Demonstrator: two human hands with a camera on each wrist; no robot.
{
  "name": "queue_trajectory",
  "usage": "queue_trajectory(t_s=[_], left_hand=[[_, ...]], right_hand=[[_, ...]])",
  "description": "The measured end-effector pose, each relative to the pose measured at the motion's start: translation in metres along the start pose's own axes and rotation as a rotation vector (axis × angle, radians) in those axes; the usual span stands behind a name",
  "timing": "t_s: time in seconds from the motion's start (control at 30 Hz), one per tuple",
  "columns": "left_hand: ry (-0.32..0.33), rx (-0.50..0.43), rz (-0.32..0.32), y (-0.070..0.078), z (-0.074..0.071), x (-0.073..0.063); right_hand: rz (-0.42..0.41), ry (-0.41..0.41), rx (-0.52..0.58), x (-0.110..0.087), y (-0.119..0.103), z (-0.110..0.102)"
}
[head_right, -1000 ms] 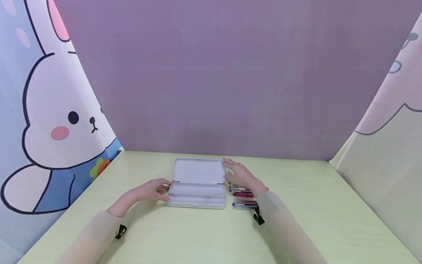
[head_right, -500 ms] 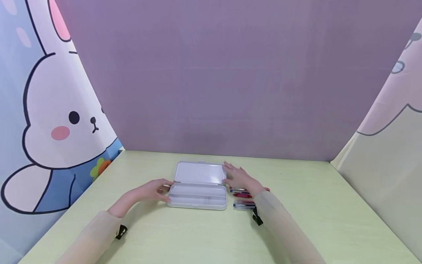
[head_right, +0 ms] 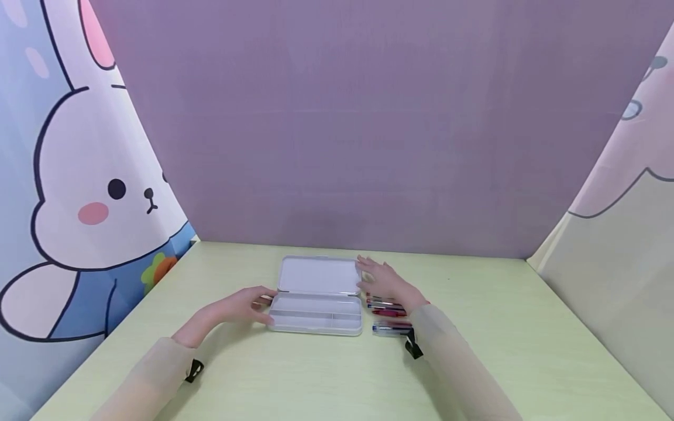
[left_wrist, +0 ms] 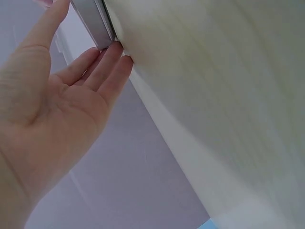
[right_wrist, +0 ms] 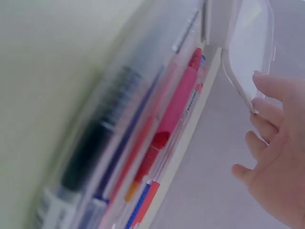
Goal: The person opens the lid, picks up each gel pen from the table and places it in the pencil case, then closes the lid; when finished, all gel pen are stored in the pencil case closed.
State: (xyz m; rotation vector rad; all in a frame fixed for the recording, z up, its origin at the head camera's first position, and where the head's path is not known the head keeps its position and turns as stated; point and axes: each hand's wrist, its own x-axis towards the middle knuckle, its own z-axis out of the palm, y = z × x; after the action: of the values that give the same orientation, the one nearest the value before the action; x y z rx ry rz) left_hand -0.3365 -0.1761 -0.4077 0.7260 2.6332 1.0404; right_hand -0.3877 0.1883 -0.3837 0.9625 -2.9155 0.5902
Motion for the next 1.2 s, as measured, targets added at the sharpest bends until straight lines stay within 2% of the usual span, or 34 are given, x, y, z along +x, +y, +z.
queue_trajectory(t_s=[0.27,0.43,0.7,1.0,1.2], left_hand=[[-0.014,0.009,0.004,-0.003,0.001,0.002],[-0.020,0.017,-0.004,-0.003,0.001,0.003],[0.005,0.045,0.000,-0.001,0.000,0.003],[0.015,0.028,0.010,-0.004,-0.001,0.002],[0.001,0.009,0.034,-0.007,-0.004,0.001]], right_hand=[[-0.035,0.095,0.032,-0.005,0.005,-0.007],[-0.011,0.129,0.026,-0.013,0.010,-0.013],[0.023,0.182,0.026,-0.031,0.020,-0.027],[0.032,0.216,0.027,-0.053,0.038,-0.034],[0.036,0.200,0.030,-0.063,0.050,-0.035]])
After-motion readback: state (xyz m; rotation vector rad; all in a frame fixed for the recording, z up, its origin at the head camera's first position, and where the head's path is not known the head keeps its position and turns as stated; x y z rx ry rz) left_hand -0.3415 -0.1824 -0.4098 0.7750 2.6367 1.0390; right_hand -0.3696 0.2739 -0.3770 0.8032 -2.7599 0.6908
